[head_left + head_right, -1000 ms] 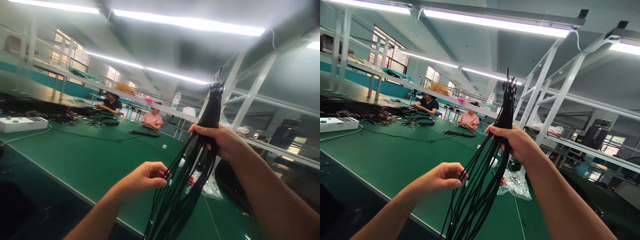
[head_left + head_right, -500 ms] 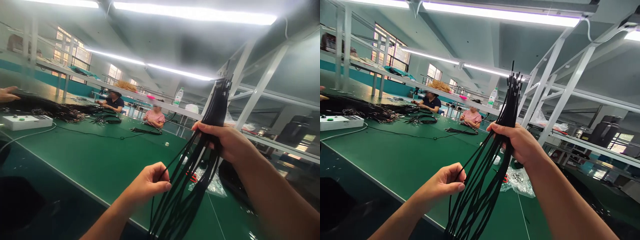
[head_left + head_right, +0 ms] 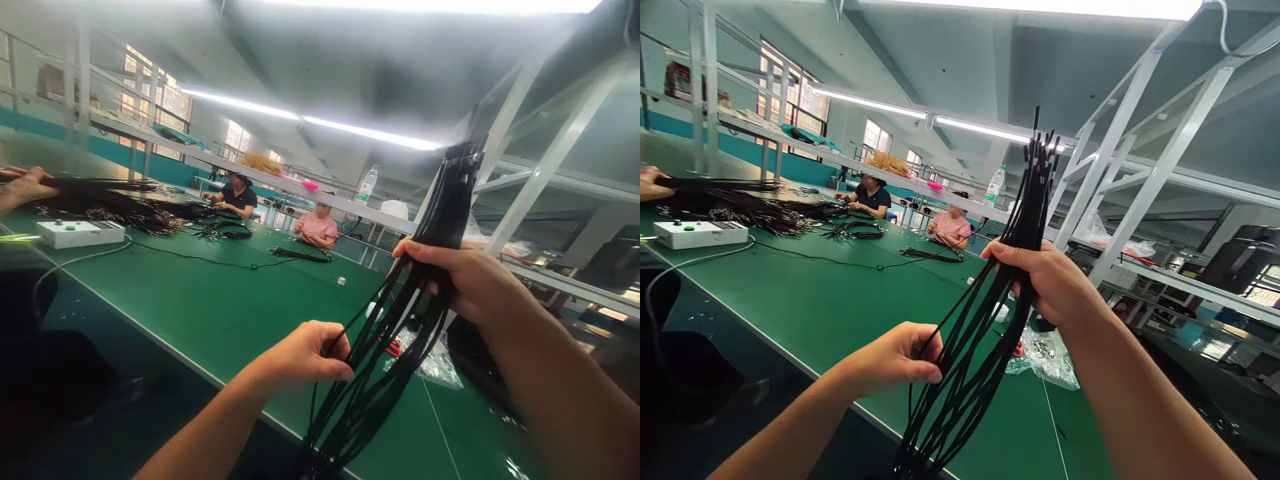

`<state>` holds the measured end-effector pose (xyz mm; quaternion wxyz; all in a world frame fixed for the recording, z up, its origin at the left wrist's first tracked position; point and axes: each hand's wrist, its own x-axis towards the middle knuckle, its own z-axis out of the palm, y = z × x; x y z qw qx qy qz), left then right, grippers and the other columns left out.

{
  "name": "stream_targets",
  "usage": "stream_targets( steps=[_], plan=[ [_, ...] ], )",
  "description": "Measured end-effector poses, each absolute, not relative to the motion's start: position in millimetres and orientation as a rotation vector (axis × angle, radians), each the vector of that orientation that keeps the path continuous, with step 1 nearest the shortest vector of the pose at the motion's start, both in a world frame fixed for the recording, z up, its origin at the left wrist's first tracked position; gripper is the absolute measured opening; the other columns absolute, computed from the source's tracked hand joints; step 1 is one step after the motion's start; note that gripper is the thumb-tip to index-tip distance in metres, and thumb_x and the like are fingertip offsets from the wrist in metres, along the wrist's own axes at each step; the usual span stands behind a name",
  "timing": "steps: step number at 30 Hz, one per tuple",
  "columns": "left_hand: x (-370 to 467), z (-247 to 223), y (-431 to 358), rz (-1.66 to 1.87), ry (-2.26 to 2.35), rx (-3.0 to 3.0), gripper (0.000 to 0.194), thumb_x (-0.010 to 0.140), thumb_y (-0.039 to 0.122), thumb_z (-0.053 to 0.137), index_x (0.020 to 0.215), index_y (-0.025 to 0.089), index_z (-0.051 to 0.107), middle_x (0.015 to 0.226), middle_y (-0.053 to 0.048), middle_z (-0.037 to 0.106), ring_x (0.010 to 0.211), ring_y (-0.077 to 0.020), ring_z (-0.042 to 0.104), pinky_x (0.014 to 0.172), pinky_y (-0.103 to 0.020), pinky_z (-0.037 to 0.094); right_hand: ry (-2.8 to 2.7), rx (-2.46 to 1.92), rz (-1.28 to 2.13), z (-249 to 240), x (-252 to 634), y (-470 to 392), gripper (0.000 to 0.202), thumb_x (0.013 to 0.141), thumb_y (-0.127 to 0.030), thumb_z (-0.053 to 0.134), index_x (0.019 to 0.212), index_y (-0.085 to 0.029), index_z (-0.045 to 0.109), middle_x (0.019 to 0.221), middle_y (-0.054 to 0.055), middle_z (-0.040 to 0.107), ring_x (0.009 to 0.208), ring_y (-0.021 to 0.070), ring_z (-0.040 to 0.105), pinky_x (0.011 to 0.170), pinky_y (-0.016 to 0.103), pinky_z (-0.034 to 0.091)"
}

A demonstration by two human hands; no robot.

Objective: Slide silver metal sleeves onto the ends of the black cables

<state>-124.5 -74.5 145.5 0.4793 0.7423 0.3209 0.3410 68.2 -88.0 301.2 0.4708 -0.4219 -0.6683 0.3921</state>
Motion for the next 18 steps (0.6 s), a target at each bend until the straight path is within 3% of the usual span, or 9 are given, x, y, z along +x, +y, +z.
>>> stream_targets(
  steps=[3, 5, 8, 10, 14, 18],
  plan=[
    [-130.6, 137.1, -73.1, 0.702, 0.938, 1.915, 0.022, 0.052, 0.021, 0.077, 0.056, 0.019, 0.055, 0.052, 0.006, 0.048, 0.056, -0.0124, 0.047, 0.054, -0.023, 0.035, -1.625, -1.029, 0.955, 302.0, 70.9, -86.8, 0.021, 0.068, -0.033, 0.073, 0.077, -0.015, 0.068, 0.061, 0.0, 0.053, 0.044, 0.0052, 0.047, 0.032, 0.012, 0.034],
    [-140.7, 136.4, -76.2, 0.719, 1.088, 1.972, 0.021, 0.049, 0.014, 0.076, 0.059, 0.019, 0.059, 0.063, 0.003, 0.056, 0.07, -0.0194, 0.054, 0.065, -0.029, 0.039, -1.594, -1.028, 0.93, 303.7, 73.3, -86.7, 0.02, 0.068, -0.033, 0.073, 0.076, -0.015, 0.068, 0.06, -0.001, 0.052, 0.042, 0.0044, 0.045, 0.031, 0.012, 0.033],
    [-153.2, 149.4, -84.5, 0.943, 1.18, 2.002, 0.035, 0.059, 0.022, 0.074, 0.092, 0.024, 0.062, 0.1, -0.003, 0.06, 0.098, -0.0253, 0.051, 0.084, -0.036, 0.038, -1.642, -0.961, 0.974, 305.9, 77.2, -88.0, 0.018, 0.071, -0.033, 0.07, 0.077, -0.016, 0.067, 0.059, -0.001, 0.052, 0.039, 0.0027, 0.04, 0.031, 0.012, 0.031],
    [-150.5, 164.4, -88.7, 1.143, 1.019, 1.968, 0.037, 0.071, 0.035, 0.066, 0.106, 0.025, 0.057, 0.109, -0.003, 0.059, 0.104, -0.023, 0.051, 0.089, -0.035, 0.038, -1.771, -0.852, 1.032, 306.0, 78.8, -88.9, 0.018, 0.074, -0.035, 0.066, 0.078, -0.017, 0.066, 0.058, -0.001, 0.052, 0.039, 0.0027, 0.04, 0.032, 0.012, 0.029],
    [-117.9, 189.5, -84.9, 1.128, 0.404, 1.743, 0.037, 0.078, 0.038, 0.06, 0.11, 0.021, 0.056, 0.112, -0.006, 0.059, 0.104, -0.0208, 0.053, 0.091, -0.034, 0.04, -1.936, -0.687, 1.058, 303.5, 79.2, -88.7, 0.018, 0.077, -0.036, 0.063, 0.08, -0.018, 0.065, 0.062, -0.001, 0.054, 0.04, 0.0023, 0.041, 0.034, 0.012, 0.029],
    [-86.0, 195.1, -71.5, 0.902, 0.019, 1.382, 0.037, 0.08, 0.046, 0.053, 0.105, 0.019, 0.06, 0.096, -0.006, 0.062, 0.083, -0.0173, 0.059, 0.077, -0.032, 0.047, -1.963, -0.639, 1.066, 302.0, 79.8, -87.8, 0.018, 0.078, -0.036, 0.062, 0.079, -0.018, 0.064, 0.067, -0.001, 0.055, 0.042, 0.0025, 0.043, 0.036, 0.012, 0.032]
  ],
)
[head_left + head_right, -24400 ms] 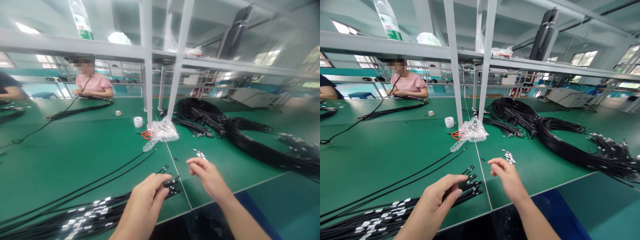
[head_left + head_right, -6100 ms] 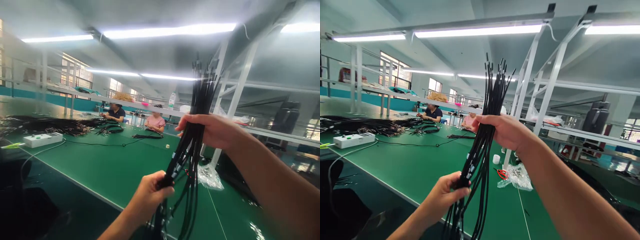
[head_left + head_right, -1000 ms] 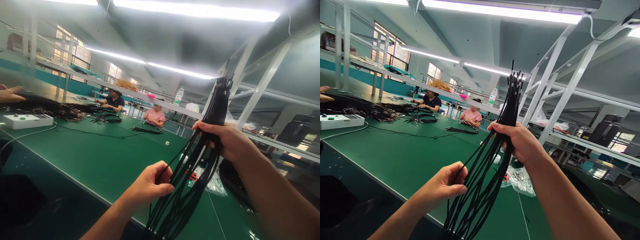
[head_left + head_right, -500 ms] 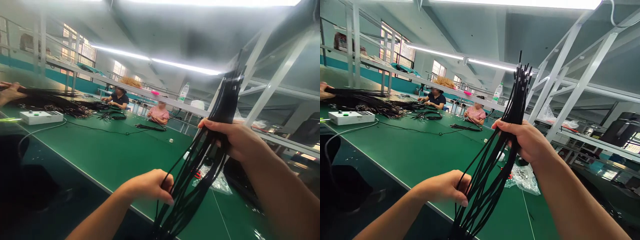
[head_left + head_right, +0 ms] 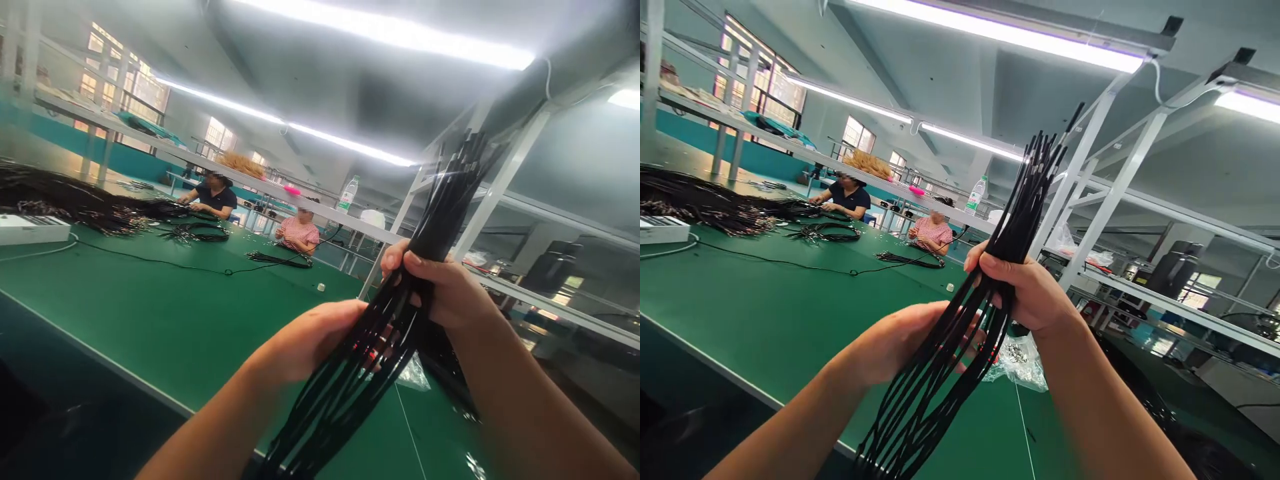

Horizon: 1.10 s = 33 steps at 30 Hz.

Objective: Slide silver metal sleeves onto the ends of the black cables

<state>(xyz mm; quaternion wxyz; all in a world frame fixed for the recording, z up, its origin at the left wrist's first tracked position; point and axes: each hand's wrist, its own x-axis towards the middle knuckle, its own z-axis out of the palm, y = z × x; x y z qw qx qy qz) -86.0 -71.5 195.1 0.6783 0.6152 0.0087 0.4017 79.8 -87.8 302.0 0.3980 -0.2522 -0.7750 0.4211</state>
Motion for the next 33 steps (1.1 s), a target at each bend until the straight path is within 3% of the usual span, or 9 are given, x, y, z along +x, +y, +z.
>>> stream_targets(
  steps=[4, 8, 16, 23, 25, 27, 29, 31, 33],
  plan=[
    [-72.1, 194.9, -65.5, 0.891, 0.094, 1.383, 0.024, 0.072, 0.032, 0.068, 0.089, 0.015, 0.066, 0.076, -0.002, 0.063, 0.062, -0.0094, 0.056, 0.059, -0.02, 0.044, -2.011, -0.594, 1.072, 302.4, 79.1, -91.8, 0.018, 0.08, -0.036, 0.061, 0.08, -0.019, 0.064, 0.066, -0.001, 0.055, 0.043, 0.0033, 0.045, 0.038, 0.014, 0.034],
    [-70.5, 198.0, -65.7, 0.871, 0.106, 1.451, 0.015, 0.066, 0.021, 0.074, 0.073, 0.01, 0.066, 0.062, 0.0, 0.059, 0.055, -0.0071, 0.052, 0.056, -0.018, 0.042, -2.02, -0.684, 1.07, 302.7, 75.6, -95.3, 0.018, 0.082, -0.035, 0.059, 0.083, -0.019, 0.064, 0.059, -0.002, 0.054, 0.042, 0.0037, 0.044, 0.038, 0.014, 0.033],
    [-79.1, 199.8, -58.2, 0.843, 0.081, 1.494, 0.022, 0.07, 0.029, 0.068, 0.088, 0.017, 0.062, 0.072, 0.003, 0.056, 0.056, -0.0052, 0.05, 0.056, -0.017, 0.043, -1.976, -0.724, 1.112, 300.1, 72.2, -93.4, 0.017, 0.081, -0.036, 0.06, 0.082, -0.02, 0.063, 0.057, -0.002, 0.055, 0.04, 0.0046, 0.044, 0.036, 0.014, 0.031],
    [-76.2, 193.1, -43.4, 0.62, 0.143, 1.751, 0.017, 0.064, 0.024, 0.076, 0.074, 0.013, 0.067, 0.068, 0.0, 0.063, 0.063, -0.0103, 0.056, 0.059, -0.02, 0.043, -1.903, -0.805, 1.043, 309.2, 65.4, -99.2, 0.018, 0.076, -0.035, 0.064, 0.078, -0.017, 0.065, 0.057, -0.003, 0.054, 0.039, 0.0028, 0.041, 0.033, 0.013, 0.03],
    [-82.7, 185.8, -37.2, 0.607, 0.177, 1.755, 0.024, 0.069, 0.035, 0.071, 0.079, 0.013, 0.068, 0.071, -0.002, 0.065, 0.066, -0.0124, 0.058, 0.062, -0.023, 0.044, -1.775, -0.855, 0.995, 313.4, 66.3, -100.8, 0.016, 0.077, -0.031, 0.064, 0.076, -0.016, 0.065, 0.056, -0.003, 0.052, 0.038, 0.0021, 0.04, 0.032, 0.014, 0.028],
    [-91.9, 174.9, -35.4, 0.675, 0.221, 1.704, 0.036, 0.078, 0.05, 0.057, 0.092, 0.018, 0.066, 0.088, -0.003, 0.066, 0.079, -0.0141, 0.06, 0.071, -0.026, 0.046, -1.661, -0.917, 0.928, 318.4, 69.8, -100.6, 0.016, 0.081, -0.027, 0.06, 0.073, -0.014, 0.066, 0.056, -0.003, 0.053, 0.038, 0.001, 0.04, 0.032, 0.014, 0.026],
    [-100.5, 161.6, -40.7, 0.72, 0.266, 1.673, 0.043, 0.072, 0.057, 0.058, 0.097, 0.022, 0.063, 0.099, -0.001, 0.064, 0.088, -0.0158, 0.059, 0.076, -0.027, 0.046, -1.616, -0.979, 0.846, 324.8, 75.0, -97.9, 0.019, 0.084, -0.023, 0.056, 0.072, -0.013, 0.067, 0.057, -0.003, 0.056, 0.041, 0.0, 0.044, 0.035, 0.015, 0.026],
    [-106.8, 148.3, -51.3, 0.709, 0.335, 1.697, 0.042, 0.057, 0.049, 0.074, 0.087, 0.02, 0.066, 0.089, 0.0, 0.066, 0.081, -0.0174, 0.059, 0.071, -0.026, 0.046, -1.634, -0.975, 0.695, 332.8, 80.4, -93.4, 0.02, 0.084, -0.021, 0.055, 0.072, -0.015, 0.069, 0.057, -0.004, 0.059, 0.046, -0.0002, 0.05, 0.04, 0.018, 0.026],
    [-112.7, 138.4, -61.8, 0.736, 0.456, 1.729, 0.027, 0.057, 0.038, 0.077, 0.072, 0.018, 0.065, 0.068, 0.002, 0.062, 0.067, -0.0146, 0.056, 0.062, -0.024, 0.043, -1.72, -0.925, 0.489, 342.3, 83.6, -88.9, 0.02, 0.083, -0.022, 0.054, 0.074, -0.018, 0.071, 0.058, -0.006, 0.062, 0.056, 0.0019, 0.057, 0.043, 0.023, 0.026]
  ],
)
